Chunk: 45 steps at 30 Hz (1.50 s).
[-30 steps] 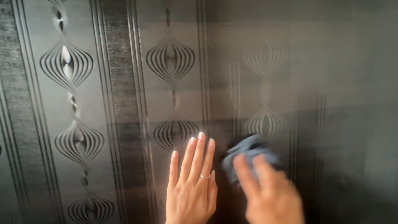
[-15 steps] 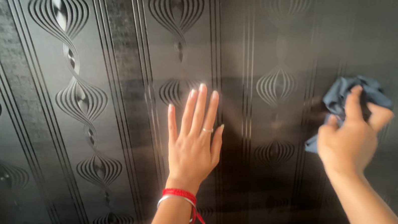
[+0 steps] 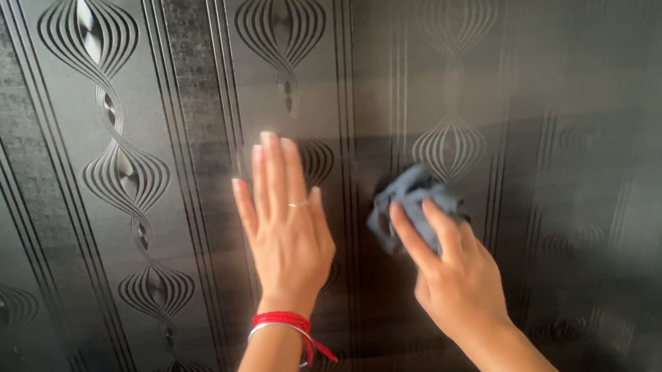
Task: The person wipes a dark metal door with a gray cloth, moving the cloth in circular and vertical motions across the surface. The person uses both hands to hold the cloth and apply pressure while cleaning the door's embossed patterns.
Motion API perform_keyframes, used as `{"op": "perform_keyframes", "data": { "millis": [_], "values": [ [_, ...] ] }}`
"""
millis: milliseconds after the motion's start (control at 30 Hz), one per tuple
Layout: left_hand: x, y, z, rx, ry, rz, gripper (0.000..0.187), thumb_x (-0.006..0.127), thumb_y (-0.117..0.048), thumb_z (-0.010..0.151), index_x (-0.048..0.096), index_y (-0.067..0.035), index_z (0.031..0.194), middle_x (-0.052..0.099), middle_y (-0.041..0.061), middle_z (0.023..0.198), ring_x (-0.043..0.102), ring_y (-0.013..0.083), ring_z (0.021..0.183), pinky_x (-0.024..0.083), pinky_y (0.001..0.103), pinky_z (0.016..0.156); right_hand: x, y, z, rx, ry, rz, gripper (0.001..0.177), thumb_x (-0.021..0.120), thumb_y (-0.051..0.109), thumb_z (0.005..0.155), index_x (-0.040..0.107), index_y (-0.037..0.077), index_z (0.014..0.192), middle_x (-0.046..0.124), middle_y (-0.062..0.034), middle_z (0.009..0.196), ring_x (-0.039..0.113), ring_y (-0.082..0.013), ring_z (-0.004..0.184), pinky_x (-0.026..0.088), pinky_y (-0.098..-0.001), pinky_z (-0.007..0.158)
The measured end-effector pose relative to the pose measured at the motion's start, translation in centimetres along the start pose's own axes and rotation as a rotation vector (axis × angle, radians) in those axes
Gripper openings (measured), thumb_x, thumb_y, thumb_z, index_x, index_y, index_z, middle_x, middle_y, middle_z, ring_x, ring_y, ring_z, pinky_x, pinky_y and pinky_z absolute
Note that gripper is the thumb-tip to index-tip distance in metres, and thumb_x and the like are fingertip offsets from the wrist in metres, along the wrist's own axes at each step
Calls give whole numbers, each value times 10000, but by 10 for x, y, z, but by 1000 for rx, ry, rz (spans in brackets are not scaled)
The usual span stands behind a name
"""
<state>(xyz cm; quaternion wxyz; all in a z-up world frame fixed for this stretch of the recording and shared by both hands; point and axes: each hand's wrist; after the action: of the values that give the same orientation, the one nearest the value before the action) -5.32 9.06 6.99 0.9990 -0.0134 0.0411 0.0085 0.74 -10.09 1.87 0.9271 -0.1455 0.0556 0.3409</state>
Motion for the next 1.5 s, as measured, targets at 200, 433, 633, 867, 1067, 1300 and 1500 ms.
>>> {"op": "perform_keyframes", "data": {
  "millis": [200, 433, 633, 867, 1067, 1300, 1500],
  "values": [
    [-12, 3, 18, -32, -32, -21, 641, 480, -276, 1065, 278, -13, 1613, 228, 164, 1702, 193, 324, 1584, 92, 554, 1270, -5, -57, -43, 164, -35, -120, 691, 642, -9, 734, 640, 286, 1359, 555, -73, 1339, 645, -328, 1131, 575, -435, 928],
    [-8, 0, 22, -59, -40, 24, 659, 494, -326, 1058, 281, -38, 1611, 227, 137, 1699, 187, 304, 1579, 66, 591, 1251, 6, -145, -60, 865, -181, 23, 637, 683, 87, 915, 586, 188, 1537, 418, -173, 1454, 602, -398, 1161, 509, -475, 986],
    [-4, 2, 21, -58, -26, 37, 660, 473, -335, 1064, 256, -44, 1616, 211, 145, 1701, 166, 311, 1578, 55, 596, 1244, 17, -117, -23, 727, -302, -21, 639, 679, 63, 899, 577, 146, 1524, 415, -184, 1402, 582, -423, 1204, 512, -468, 982],
    [-2, 4, 21, -48, -33, 55, 663, 471, -349, 1065, 259, -48, 1616, 217, 141, 1700, 173, 309, 1577, 65, 596, 1244, -3, -6, 31, 410, -136, 191, 716, 650, -13, 754, 578, 237, 1421, 498, -210, 1372, 620, -409, 1106, 551, -448, 843],
    [-6, 2, 19, -31, -48, 50, 661, 478, -340, 1061, 274, -38, 1613, 227, 152, 1698, 188, 319, 1576, 73, 597, 1244, -7, 18, 40, 66, -25, 146, 773, 674, -16, 718, 554, 188, 1454, 533, -196, 1335, 620, -376, 1102, 535, -464, 912],
    [-9, 5, 19, -12, -43, 40, 670, 487, -344, 1041, 281, -44, 1604, 237, 159, 1688, 188, 316, 1568, 77, 600, 1239, -18, -42, 33, 427, -118, 50, 774, 666, 13, 748, 551, 317, 1450, 510, -138, 1408, 628, -373, 1142, 556, -446, 843],
    [-2, -3, 14, -17, -32, 33, 683, 486, -344, 1020, 273, -43, 1594, 211, 167, 1677, 141, 364, 1555, 65, 622, 1211, 1, -125, -27, 840, -17, -74, 735, 659, 114, 887, 500, 339, 1569, 372, -119, 1519, 661, -383, 996, 564, -459, 839]
  ]
}}
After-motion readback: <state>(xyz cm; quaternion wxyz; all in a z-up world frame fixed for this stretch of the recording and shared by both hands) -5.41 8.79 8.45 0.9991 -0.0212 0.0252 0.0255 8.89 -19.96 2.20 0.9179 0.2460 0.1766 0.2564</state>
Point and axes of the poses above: each hand's wrist, its own z-axis towards the middle knuckle, its own x-axis out of the palm, y = z × x
